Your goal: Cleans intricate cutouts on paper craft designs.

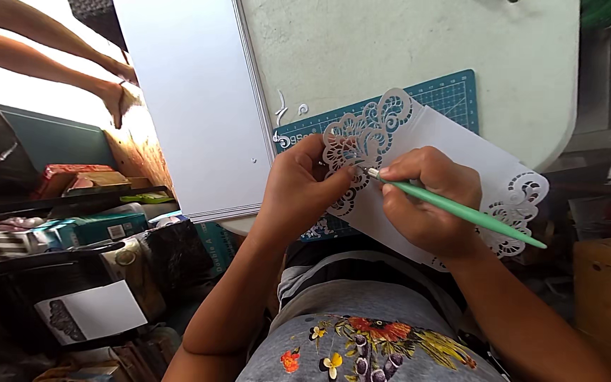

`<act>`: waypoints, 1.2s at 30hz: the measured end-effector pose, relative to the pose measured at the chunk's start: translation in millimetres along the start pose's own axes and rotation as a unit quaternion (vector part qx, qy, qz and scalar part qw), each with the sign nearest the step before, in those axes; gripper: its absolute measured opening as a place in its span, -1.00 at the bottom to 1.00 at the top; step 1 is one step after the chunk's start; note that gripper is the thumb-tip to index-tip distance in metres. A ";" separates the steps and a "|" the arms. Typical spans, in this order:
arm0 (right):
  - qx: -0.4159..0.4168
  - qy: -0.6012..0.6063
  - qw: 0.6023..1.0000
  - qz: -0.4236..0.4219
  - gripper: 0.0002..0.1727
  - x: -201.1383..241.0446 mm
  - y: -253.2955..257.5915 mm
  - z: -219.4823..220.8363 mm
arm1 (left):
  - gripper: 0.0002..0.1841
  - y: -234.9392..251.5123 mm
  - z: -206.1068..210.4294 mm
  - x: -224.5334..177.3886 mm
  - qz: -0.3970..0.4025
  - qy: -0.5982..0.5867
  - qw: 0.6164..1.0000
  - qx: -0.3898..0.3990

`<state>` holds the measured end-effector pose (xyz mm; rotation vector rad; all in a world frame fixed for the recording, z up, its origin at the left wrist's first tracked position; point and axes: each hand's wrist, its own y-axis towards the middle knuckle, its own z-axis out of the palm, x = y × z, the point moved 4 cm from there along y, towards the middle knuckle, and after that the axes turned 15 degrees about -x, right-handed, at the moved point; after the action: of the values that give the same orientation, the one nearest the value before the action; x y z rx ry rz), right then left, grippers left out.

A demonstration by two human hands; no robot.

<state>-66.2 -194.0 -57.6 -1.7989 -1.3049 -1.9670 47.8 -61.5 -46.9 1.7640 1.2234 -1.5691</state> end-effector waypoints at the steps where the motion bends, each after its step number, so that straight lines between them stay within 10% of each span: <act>1: -0.004 0.005 1.000 0.005 -0.88 -0.4 -0.1 -0.9 | -0.72 0.1 -0.1 -0.1 0.000 -0.001 1.000 0.000; 36: -0.011 0.018 1.000 0.012 -0.91 -1.2 -0.5 -1.9 | -0.71 0.3 1.3 -1.1 0.000 0.000 1.000 0.003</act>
<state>-67.5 -195.5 -58.6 -1.7715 -1.2496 -2.0007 47.5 -63.0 -46.3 1.7677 1.2199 -1.5759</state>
